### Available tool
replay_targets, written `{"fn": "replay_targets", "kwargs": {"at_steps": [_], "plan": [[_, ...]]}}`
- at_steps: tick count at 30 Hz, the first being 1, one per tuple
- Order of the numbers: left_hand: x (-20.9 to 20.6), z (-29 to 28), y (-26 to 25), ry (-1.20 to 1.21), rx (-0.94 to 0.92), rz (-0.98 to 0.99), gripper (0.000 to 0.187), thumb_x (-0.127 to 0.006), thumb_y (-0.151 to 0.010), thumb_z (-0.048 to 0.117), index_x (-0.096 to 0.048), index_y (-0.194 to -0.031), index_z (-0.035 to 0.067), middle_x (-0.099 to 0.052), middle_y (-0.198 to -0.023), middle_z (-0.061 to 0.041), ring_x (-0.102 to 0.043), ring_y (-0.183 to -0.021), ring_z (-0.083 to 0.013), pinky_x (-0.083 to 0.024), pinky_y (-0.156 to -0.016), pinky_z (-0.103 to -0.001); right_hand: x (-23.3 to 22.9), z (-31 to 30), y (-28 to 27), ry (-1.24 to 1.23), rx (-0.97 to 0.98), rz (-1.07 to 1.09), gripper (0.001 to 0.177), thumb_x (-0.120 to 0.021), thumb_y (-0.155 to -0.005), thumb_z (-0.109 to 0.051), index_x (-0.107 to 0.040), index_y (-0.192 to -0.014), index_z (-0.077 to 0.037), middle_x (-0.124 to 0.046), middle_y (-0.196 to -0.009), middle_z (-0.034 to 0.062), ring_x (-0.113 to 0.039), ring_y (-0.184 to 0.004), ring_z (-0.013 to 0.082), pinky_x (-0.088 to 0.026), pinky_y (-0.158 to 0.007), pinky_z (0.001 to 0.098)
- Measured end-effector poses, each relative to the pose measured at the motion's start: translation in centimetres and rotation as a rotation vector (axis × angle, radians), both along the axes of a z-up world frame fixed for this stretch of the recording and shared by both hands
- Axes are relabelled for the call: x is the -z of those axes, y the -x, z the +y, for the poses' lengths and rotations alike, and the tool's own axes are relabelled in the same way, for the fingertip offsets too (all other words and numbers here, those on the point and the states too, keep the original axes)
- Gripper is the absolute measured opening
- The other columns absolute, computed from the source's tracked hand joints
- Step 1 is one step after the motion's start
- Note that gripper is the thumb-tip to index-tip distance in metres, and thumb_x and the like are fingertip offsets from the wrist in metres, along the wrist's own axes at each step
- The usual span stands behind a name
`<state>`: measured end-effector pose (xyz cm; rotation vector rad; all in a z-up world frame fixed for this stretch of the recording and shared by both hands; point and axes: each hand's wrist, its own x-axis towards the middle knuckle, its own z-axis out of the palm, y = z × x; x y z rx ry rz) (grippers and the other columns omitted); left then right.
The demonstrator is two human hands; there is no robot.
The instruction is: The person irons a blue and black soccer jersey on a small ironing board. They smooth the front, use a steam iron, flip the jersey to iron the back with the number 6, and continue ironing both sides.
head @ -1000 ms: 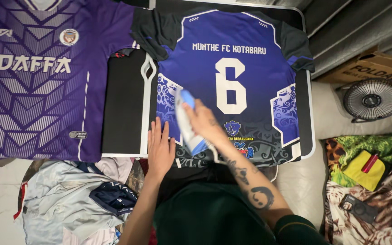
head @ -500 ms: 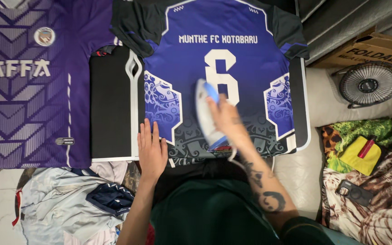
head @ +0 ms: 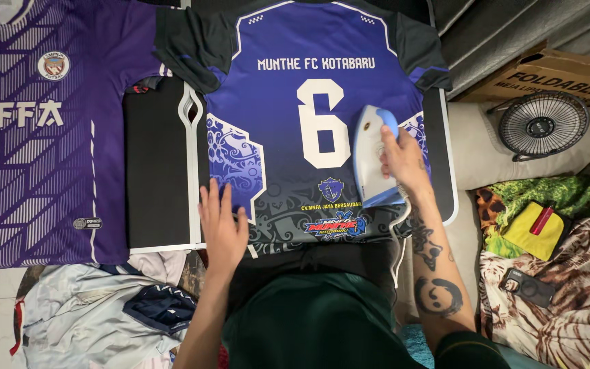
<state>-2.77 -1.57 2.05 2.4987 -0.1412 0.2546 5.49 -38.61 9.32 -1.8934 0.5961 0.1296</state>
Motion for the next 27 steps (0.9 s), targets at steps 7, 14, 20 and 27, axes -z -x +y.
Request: {"fn": "replay_targets", "kwargs": {"at_steps": [7, 14, 20, 27], "plan": [[0.8, -4.3, -6.0, 0.053, 0.132, -0.061, 0.053, -0.057, -0.1, 0.015, -0.048, -0.15, -0.001, -0.031, -0.166, -0.022, -0.023, -0.156, -0.0426, -0.019, -0.126, -0.056, 0.4, 5.5, 0.1, 0.054, -0.204, -0.013, 0.042, -0.053, -0.101, -0.042, -0.058, -0.109, -0.002, -0.057, -0.061, 0.0056, -0.057, -0.045, 0.0144, -0.048, -0.041, 0.0321], [2.2, -6.8, -11.5, -0.034, 0.213, -0.047, 0.057, -0.057, -0.101, 0.022, -0.044, -0.152, -0.001, -0.03, -0.164, -0.024, -0.023, -0.154, -0.0446, -0.019, -0.124, -0.054, 0.3, 9.0, -0.6, 0.052, -0.283, 0.014, 0.048, -0.053, -0.102, -0.045, -0.059, -0.104, 0.003, -0.06, -0.061, 0.0075, -0.061, -0.045, 0.0156, -0.051, -0.04, 0.0327], [2.5, -6.9, -11.8, -0.14, 0.216, -0.042, 0.061, -0.056, -0.101, 0.03, -0.044, -0.152, -0.001, -0.031, -0.163, -0.024, -0.024, -0.153, -0.042, -0.019, -0.124, -0.052, 2.5, 5.8, -6.7, 0.116, -0.151, -0.11, 0.048, -0.054, -0.102, -0.045, -0.059, -0.106, 0.003, -0.062, -0.063, 0.0095, -0.062, -0.045, 0.0189, -0.051, -0.041, 0.0336], [2.8, -7.0, -11.8, -0.171, 0.194, -0.029, 0.061, -0.054, -0.102, 0.032, -0.043, -0.152, -0.001, -0.03, -0.165, -0.021, -0.022, -0.154, -0.039, -0.017, -0.125, -0.05, 2.8, 3.1, -13.9, -0.007, -0.109, -0.147, 0.049, -0.053, -0.105, -0.045, -0.059, -0.105, 0.004, -0.059, -0.065, 0.0075, -0.058, -0.046, 0.0159, -0.048, -0.044, 0.0331]]}}
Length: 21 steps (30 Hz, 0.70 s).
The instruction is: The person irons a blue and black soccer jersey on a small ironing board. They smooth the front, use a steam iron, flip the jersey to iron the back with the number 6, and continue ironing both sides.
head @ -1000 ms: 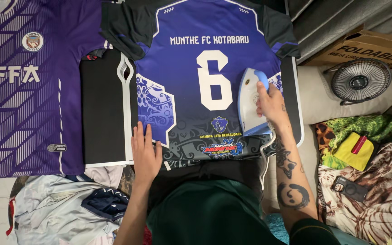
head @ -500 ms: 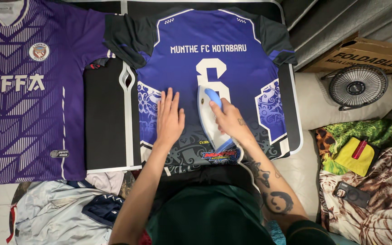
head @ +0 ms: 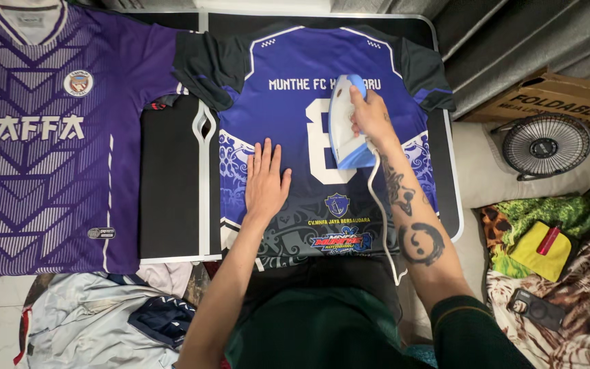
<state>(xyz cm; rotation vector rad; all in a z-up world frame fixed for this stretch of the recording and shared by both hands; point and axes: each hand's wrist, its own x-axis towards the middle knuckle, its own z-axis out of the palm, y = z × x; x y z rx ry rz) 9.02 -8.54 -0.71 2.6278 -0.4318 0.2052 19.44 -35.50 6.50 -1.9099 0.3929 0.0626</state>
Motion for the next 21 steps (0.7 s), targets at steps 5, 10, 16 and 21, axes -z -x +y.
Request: {"fn": "replay_targets", "kwargs": {"at_steps": [5, 10, 16, 21], "plan": [[0.0, 0.0, 0.1, 0.005, -0.008, 0.017, 0.06, -0.054, -0.101, 0.032, -0.044, -0.152, 0.0, -0.031, -0.164, -0.021, -0.022, -0.154, -0.0387, -0.017, -0.125, -0.05, 0.7, 2.0, -2.6, -0.011, -0.072, -0.018, 0.049, -0.053, -0.103, -0.046, -0.059, -0.108, 0.002, -0.059, -0.065, 0.0057, -0.057, -0.046, 0.0145, -0.049, -0.044, 0.0321], [0.2, 0.0, 0.0, 0.015, -0.014, 0.001, 0.055, -0.051, -0.104, 0.029, -0.045, -0.151, 0.0, -0.033, -0.164, -0.021, -0.024, -0.154, -0.0383, -0.018, -0.125, -0.049, 1.2, 6.2, -2.0, -0.009, -0.174, 0.0, 0.051, -0.052, -0.102, -0.047, -0.054, -0.111, 0.003, -0.059, -0.062, 0.0062, -0.058, -0.044, 0.0157, -0.05, -0.04, 0.0321], [0.4, 0.0, 0.0, 0.014, -0.017, -0.011, 0.053, -0.047, -0.105, 0.022, -0.044, -0.152, -0.001, -0.033, -0.164, -0.02, -0.024, -0.154, -0.0376, -0.018, -0.125, -0.049, -0.8, 8.5, 4.6, 0.06, -0.253, 0.043, 0.054, -0.051, -0.103, -0.046, -0.057, -0.11, 0.006, -0.059, -0.062, 0.007, -0.061, -0.044, 0.0161, -0.049, -0.038, 0.0325], [0.2, 0.0, 0.1, 0.031, -0.007, -0.002, 0.054, -0.047, -0.104, 0.02, -0.043, -0.152, -0.003, -0.032, -0.164, -0.02, -0.024, -0.154, -0.0379, -0.018, -0.125, -0.049, -2.3, 7.8, 7.6, 0.069, -0.159, 0.079, 0.052, -0.052, -0.101, -0.046, -0.057, -0.113, 0.004, -0.059, -0.062, 0.0061, -0.06, -0.044, 0.0156, -0.049, -0.038, 0.0322]]}}
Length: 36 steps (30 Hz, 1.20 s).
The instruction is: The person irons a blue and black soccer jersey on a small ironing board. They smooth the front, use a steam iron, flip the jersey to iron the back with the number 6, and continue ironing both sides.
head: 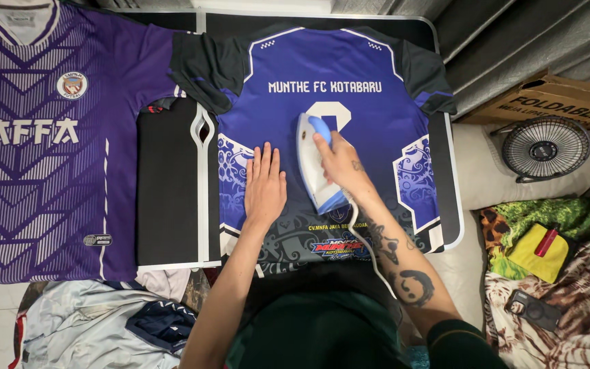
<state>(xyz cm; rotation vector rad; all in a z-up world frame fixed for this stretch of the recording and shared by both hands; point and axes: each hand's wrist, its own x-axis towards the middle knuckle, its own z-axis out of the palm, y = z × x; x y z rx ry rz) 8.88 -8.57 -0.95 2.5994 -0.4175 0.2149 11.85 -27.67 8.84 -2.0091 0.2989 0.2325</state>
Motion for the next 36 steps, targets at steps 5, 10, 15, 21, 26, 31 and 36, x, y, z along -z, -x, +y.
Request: {"fn": "replay_targets", "kwargs": {"at_steps": [5, 10, 15, 21, 26, 31, 36], "plan": [[-0.3, 0.2, -0.1, -0.013, -0.001, 0.021, 0.053, -0.047, -0.103, 0.016, -0.042, -0.152, -0.003, -0.032, -0.165, -0.02, -0.023, -0.155, -0.038, -0.017, -0.126, -0.049, 1.0, -1.7, -3.7, -0.005, 0.048, -0.054, 0.051, -0.054, -0.102, -0.045, -0.055, -0.114, 0.004, -0.06, -0.062, 0.0066, -0.061, -0.044, 0.0162, -0.05, -0.04, 0.0316], [-0.6, 0.0, -0.1, 0.003, -0.004, 0.048, 0.053, -0.046, -0.102, 0.015, -0.042, -0.152, -0.003, -0.031, -0.164, -0.02, -0.022, -0.155, -0.0373, -0.017, -0.125, -0.049, 2.1, -2.5, -9.3, -0.055, 0.054, -0.085, 0.05, -0.054, -0.103, -0.046, -0.057, -0.106, 0.004, -0.06, -0.064, 0.0078, -0.059, -0.045, 0.0166, -0.049, -0.042, 0.0324], [-0.7, 0.0, -0.3, -0.009, -0.011, 0.061, 0.052, -0.046, -0.103, 0.016, -0.042, -0.152, -0.003, -0.03, -0.165, -0.02, -0.022, -0.154, -0.0368, -0.017, -0.125, -0.049, 2.5, -2.2, -15.9, -0.054, 0.013, -0.11, 0.049, -0.053, -0.103, -0.047, -0.055, -0.099, 0.001, -0.059, -0.065, 0.0083, -0.059, -0.045, 0.0169, -0.049, -0.042, 0.0339], [-0.5, 0.0, -0.1, 0.017, -0.018, 0.058, 0.054, -0.047, -0.102, 0.016, -0.042, -0.152, -0.003, -0.031, -0.164, -0.02, -0.024, -0.154, -0.0365, -0.018, -0.125, -0.049, 2.2, -1.6, -16.7, -0.029, 0.012, -0.116, 0.048, -0.052, -0.104, -0.047, -0.056, -0.101, 0.001, -0.059, -0.066, 0.0082, -0.058, -0.046, 0.0159, -0.049, -0.042, 0.0332], [-0.5, 0.1, -0.2, 0.004, -0.02, 0.047, 0.053, -0.048, -0.102, 0.018, -0.043, -0.151, -0.002, -0.032, -0.164, -0.019, -0.024, -0.154, -0.0367, -0.018, -0.125, -0.049, 2.1, -1.1, -11.9, -0.026, -0.016, -0.114, 0.051, -0.053, -0.104, -0.047, -0.054, -0.105, 0.004, -0.059, -0.067, 0.008, -0.058, -0.046, 0.0161, -0.048, -0.043, 0.0328], [-0.5, 0.0, -0.3, 0.007, -0.016, 0.055, 0.054, -0.048, -0.101, 0.018, -0.042, -0.151, -0.003, -0.031, -0.164, -0.02, -0.023, -0.154, -0.037, -0.018, -0.125, -0.049, 0.2, 0.0, -5.3, -0.01, -0.022, -0.01, 0.051, -0.051, -0.103, -0.047, -0.056, -0.104, 0.004, -0.058, -0.063, 0.0057, -0.058, -0.045, 0.0144, -0.048, -0.043, 0.031], [-0.6, 0.0, -0.2, 0.012, -0.012, 0.051, 0.054, -0.047, -0.102, 0.018, -0.042, -0.151, -0.003, -0.03, -0.164, -0.02, -0.023, -0.154, -0.0371, -0.017, -0.125, -0.049, -1.6, 0.7, -2.6, -0.045, -0.025, 0.042, 0.049, -0.052, -0.102, -0.045, -0.057, -0.107, 0.003, -0.056, -0.061, 0.0049, -0.056, -0.045, 0.0132, -0.047, -0.042, 0.0308]]}}
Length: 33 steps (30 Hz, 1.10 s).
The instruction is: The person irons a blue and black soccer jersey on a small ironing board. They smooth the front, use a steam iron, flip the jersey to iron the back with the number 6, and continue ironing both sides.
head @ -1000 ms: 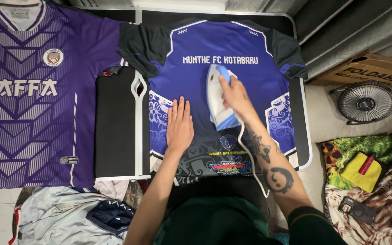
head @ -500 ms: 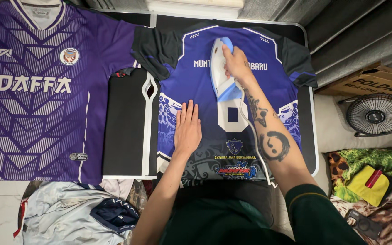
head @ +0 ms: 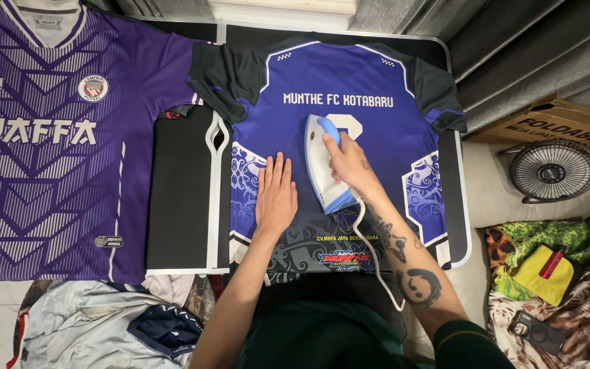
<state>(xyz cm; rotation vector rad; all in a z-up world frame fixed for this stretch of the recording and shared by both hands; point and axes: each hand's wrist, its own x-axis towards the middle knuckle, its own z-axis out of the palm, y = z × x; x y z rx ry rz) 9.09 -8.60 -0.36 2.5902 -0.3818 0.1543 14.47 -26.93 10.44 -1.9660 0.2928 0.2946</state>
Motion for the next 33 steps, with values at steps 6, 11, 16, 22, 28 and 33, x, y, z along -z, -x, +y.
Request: {"fn": "replay_targets", "kwargs": {"at_steps": [6, 11, 16, 22, 28, 33], "plan": [[0.0, 0.0, 0.0, -0.006, 0.003, -0.007, 0.054, -0.046, -0.102, 0.019, -0.041, -0.152, -0.003, -0.03, -0.164, -0.02, -0.023, -0.154, -0.0369, -0.017, -0.125, -0.049, 1.3, -0.2, -3.3, -0.018, -0.014, -0.017, 0.05, -0.052, -0.102, -0.045, -0.057, -0.106, 0.004, -0.057, -0.062, 0.0054, -0.055, -0.043, 0.0136, -0.045, -0.041, 0.0306], [0.1, 0.1, 0.1, -0.024, 0.0, -0.012, 0.055, -0.047, -0.102, 0.02, -0.042, -0.151, -0.002, -0.03, -0.164, -0.019, -0.023, -0.154, -0.0359, -0.017, -0.124, -0.048, 2.4, -0.1, -8.0, -0.013, -0.005, -0.073, 0.05, -0.054, -0.102, -0.045, -0.058, -0.104, 0.004, -0.059, -0.063, 0.0062, -0.056, -0.044, 0.0133, -0.047, -0.042, 0.0295], [0.2, 0.1, 0.1, -0.016, -0.002, -0.003, 0.054, -0.048, -0.102, 0.019, -0.042, -0.152, -0.001, -0.031, -0.165, -0.019, -0.023, -0.154, -0.0355, -0.017, -0.125, -0.048, 2.5, 0.3, -8.9, -0.027, -0.028, -0.098, 0.05, -0.052, -0.102, -0.046, -0.055, -0.107, 0.004, -0.058, -0.064, 0.007, -0.056, -0.045, 0.0145, -0.047, -0.041, 0.0312], [0.5, 0.3, 0.0, 0.085, -0.013, -0.002, 0.059, -0.055, -0.098, 0.02, -0.042, -0.152, -0.001, -0.031, -0.164, -0.02, -0.023, -0.154, -0.0368, -0.018, -0.125, -0.048, 2.3, 1.4, -3.5, 0.032, -0.101, -0.035, 0.052, -0.051, -0.101, -0.048, -0.056, -0.106, 0.004, -0.058, -0.063, 0.007, -0.059, -0.045, 0.0156, -0.048, -0.039, 0.0322], [0.1, 1.6, -0.7, 0.127, -0.019, 0.024, 0.063, -0.06, -0.097, 0.021, -0.041, -0.152, -0.002, -0.032, -0.162, -0.023, -0.024, -0.153, -0.0401, -0.018, -0.125, -0.051, 2.0, 1.6, -2.7, 0.024, -0.119, -0.024, 0.05, -0.051, -0.102, -0.046, -0.056, -0.108, 0.003, -0.057, -0.061, 0.0065, -0.058, -0.044, 0.016, -0.048, -0.039, 0.0332], [-0.6, 4.1, -1.5, 0.14, -0.092, 0.016, 0.064, -0.06, -0.097, 0.021, -0.04, -0.154, -0.001, -0.03, -0.164, -0.024, -0.023, -0.154, -0.0405, -0.018, -0.125, -0.05, 2.9, 1.5, -7.5, -0.007, -0.069, -0.092, 0.047, -0.052, -0.102, -0.045, -0.057, -0.106, 0.001, -0.056, -0.06, 0.006, -0.056, -0.044, 0.0145, -0.048, -0.04, 0.0319]]}}
